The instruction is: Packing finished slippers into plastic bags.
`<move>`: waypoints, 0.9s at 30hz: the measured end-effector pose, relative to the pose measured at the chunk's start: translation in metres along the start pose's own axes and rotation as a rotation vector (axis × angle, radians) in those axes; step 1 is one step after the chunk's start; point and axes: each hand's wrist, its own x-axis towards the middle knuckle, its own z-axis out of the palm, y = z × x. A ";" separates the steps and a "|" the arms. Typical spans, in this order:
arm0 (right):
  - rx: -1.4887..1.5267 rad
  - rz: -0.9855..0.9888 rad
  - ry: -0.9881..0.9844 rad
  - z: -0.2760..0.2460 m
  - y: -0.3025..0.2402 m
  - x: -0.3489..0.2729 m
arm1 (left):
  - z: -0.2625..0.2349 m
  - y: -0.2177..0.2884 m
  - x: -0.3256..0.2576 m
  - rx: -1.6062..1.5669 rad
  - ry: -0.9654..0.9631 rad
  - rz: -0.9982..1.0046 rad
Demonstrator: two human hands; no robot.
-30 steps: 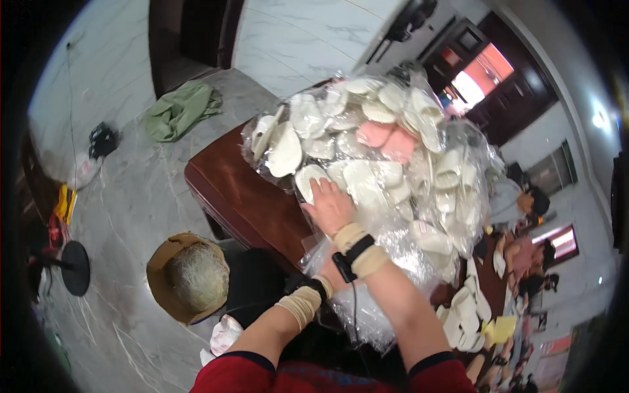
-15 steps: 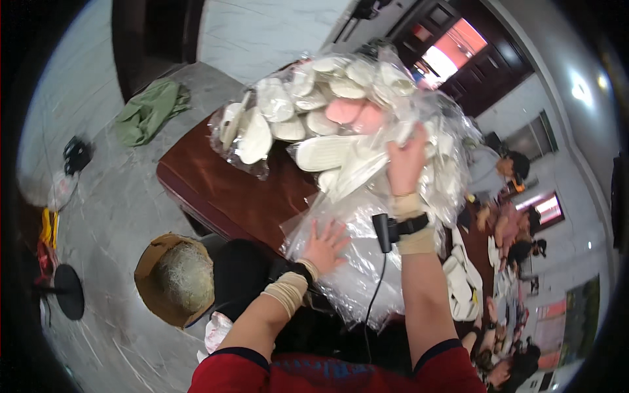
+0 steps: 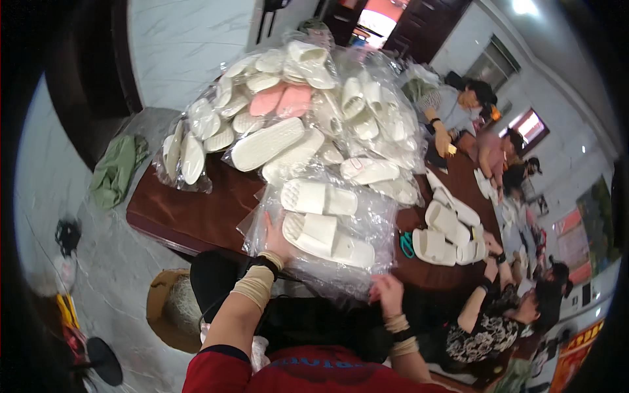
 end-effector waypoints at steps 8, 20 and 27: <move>-0.502 -0.293 0.274 -0.068 -0.041 0.114 | -0.030 0.032 -0.004 -0.144 0.154 0.008; 0.255 -0.404 -0.349 -0.017 -0.097 0.123 | 0.009 -0.007 0.003 2.830 0.171 0.217; 0.280 0.063 -0.393 -0.077 -0.046 0.140 | -0.003 0.022 0.014 4.420 0.012 0.253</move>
